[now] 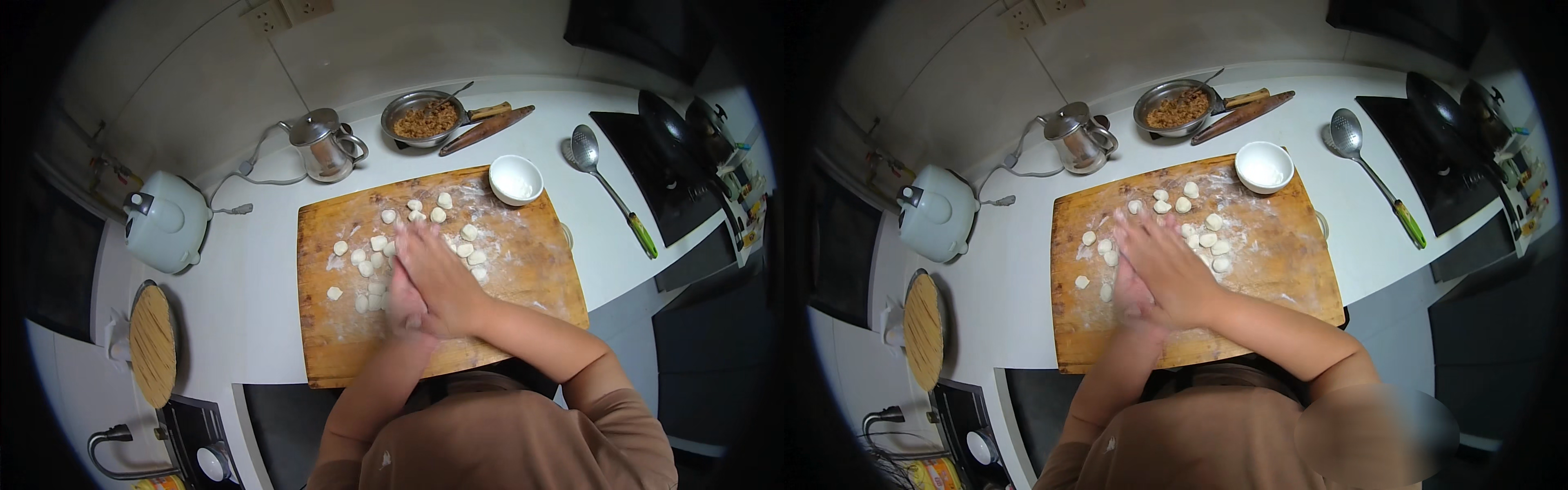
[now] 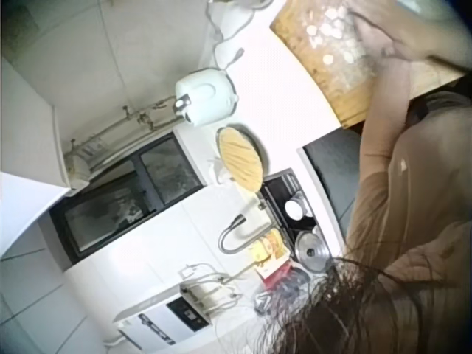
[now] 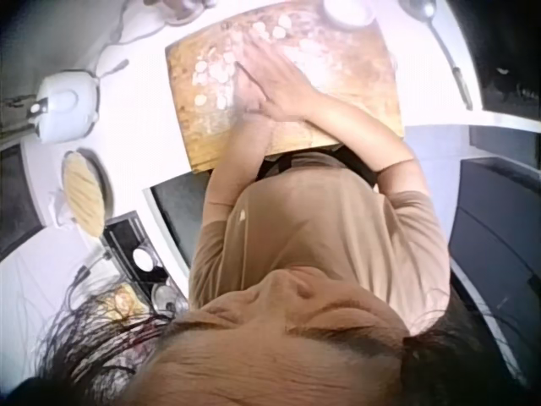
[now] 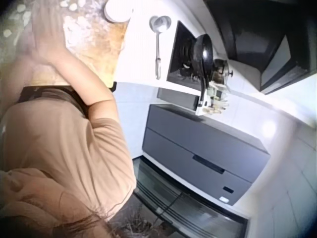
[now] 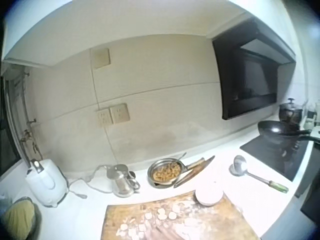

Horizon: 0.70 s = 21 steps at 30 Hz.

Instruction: The person rolls small pieces of dough into balls on a floured wooden cutting board. They repeatedly pick up a piece of dough, roll it between their palms, and place the finished ball back on the board. A bowl of filling and a small bowl of flour are visible nearby.

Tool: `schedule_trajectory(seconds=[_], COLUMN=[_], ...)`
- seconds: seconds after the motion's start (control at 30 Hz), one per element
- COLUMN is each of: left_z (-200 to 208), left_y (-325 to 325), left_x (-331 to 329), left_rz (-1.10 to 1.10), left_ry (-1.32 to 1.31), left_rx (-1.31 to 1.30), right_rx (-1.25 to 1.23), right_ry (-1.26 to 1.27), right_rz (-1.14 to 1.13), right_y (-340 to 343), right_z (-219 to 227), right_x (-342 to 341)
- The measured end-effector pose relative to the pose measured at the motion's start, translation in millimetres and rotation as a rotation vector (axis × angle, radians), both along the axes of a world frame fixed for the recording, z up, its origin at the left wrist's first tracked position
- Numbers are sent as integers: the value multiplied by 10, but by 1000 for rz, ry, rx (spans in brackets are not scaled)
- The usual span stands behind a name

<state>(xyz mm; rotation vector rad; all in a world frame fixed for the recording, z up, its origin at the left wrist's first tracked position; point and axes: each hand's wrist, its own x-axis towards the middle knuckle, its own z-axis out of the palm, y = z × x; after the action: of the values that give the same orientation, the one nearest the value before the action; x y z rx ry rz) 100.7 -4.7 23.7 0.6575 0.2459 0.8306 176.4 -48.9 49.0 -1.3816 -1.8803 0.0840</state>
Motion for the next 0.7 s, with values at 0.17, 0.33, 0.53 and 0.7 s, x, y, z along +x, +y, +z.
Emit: schedule_trajectory(seconds=[0.17, 0.33, 0.53, 0.7], left_z=[36, -162, -74, -159], left_y=[-49, -185, 122, 768], left_x=[26, 2, -678, -1186], left_rz=[41, -116, -21, 300], left_ry=[32, 28, 584, 763], left_rx=[-60, -194, 386, 199], right_rx=[-115, 29, -47, -191], right_ry=[-2, -31, 122, 95], right_rz=[195, -192, -340, -161], right_y=[-136, 316, 178, 44], right_z=[160, 146, -30, -113], right_x=[-321, 211, 986, 973])
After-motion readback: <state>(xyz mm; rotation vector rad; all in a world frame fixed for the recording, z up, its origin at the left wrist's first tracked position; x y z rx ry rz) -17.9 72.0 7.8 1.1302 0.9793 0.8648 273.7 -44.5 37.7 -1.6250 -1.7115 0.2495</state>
